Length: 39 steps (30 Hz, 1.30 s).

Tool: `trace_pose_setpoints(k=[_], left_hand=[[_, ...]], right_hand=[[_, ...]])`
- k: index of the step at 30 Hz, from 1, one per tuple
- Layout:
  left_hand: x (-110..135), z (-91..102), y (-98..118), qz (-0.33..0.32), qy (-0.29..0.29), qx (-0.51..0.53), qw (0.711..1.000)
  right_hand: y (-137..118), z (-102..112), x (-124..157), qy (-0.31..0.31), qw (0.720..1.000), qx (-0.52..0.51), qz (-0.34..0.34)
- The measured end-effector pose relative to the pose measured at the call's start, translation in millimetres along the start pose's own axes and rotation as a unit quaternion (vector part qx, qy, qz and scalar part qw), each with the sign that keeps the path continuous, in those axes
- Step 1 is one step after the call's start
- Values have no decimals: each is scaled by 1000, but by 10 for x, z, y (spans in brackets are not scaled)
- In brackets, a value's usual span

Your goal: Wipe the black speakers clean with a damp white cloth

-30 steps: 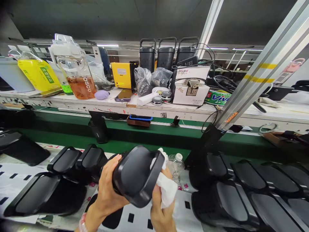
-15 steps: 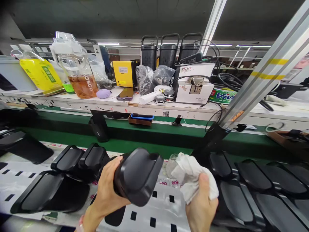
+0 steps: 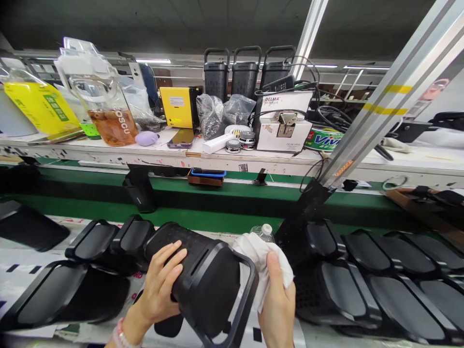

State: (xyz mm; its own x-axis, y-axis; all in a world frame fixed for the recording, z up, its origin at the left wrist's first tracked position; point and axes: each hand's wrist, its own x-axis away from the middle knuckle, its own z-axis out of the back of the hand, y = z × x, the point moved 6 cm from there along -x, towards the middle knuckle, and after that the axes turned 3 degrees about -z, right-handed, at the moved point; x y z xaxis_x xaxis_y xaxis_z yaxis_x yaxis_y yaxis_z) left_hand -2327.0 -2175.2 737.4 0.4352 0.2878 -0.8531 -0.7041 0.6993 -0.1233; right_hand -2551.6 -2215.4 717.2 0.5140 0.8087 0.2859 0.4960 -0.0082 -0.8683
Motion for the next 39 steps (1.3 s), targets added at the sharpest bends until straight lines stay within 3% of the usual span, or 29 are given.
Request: trace_pose_setpoints(k=[7,10,12,14,17,20,23,25,26,28,30,31,32,33,35,37,39], left_hand=[[43,-52,-31,32,-2,46,998],[42,-66,-44,72,2,85,994],[71,-98,-76,139,-5,127,982],[159,-166,-132,248,-21,167,954],[347,-325,-170,396,-42,271,876],[419,-447,-149,449,-26,392,803],[380,-477,-144,453,-17,437,777],[339,-486,-126,445,-29,460,768],[324,-493,-109,440,-39,472,763],[303,-513,-66,420,-65,484,765],[301,-549,-33,391,-99,471,785],[316,-578,-33,382,-117,460,793],[349,-612,-56,385,-133,449,795],[402,-640,-108,403,-139,439,791],[563,-634,-292,473,-120,409,771],[776,-499,-516,545,-69,365,752],[1018,-261,-686,599,-23,321,734]], right_hand=[[258,128,-48,-4,999,31,-39],[340,123,-77,-58,994,86,-30],[390,70,-84,-118,984,127,-33],[436,5,-80,-173,973,147,-38],[484,-26,-101,-190,972,135,-38],[472,14,-169,-159,979,130,-17],[206,33,-234,-112,978,154,80],[-153,-82,-197,-126,951,193,204],[-333,-219,-135,-180,920,225,265],[-548,-586,70,-361,809,323,333],[-514,-887,279,-539,661,420,309],[-446,-991,328,-593,604,454,279],[-368,-1086,318,-616,576,475,252],[-284,-1186,246,-612,576,490,233],[-105,-1391,-59,-541,618,525,223],[28,-1583,-486,-422,660,571,244],[108,-1793,-879,-350,669,598,269]])
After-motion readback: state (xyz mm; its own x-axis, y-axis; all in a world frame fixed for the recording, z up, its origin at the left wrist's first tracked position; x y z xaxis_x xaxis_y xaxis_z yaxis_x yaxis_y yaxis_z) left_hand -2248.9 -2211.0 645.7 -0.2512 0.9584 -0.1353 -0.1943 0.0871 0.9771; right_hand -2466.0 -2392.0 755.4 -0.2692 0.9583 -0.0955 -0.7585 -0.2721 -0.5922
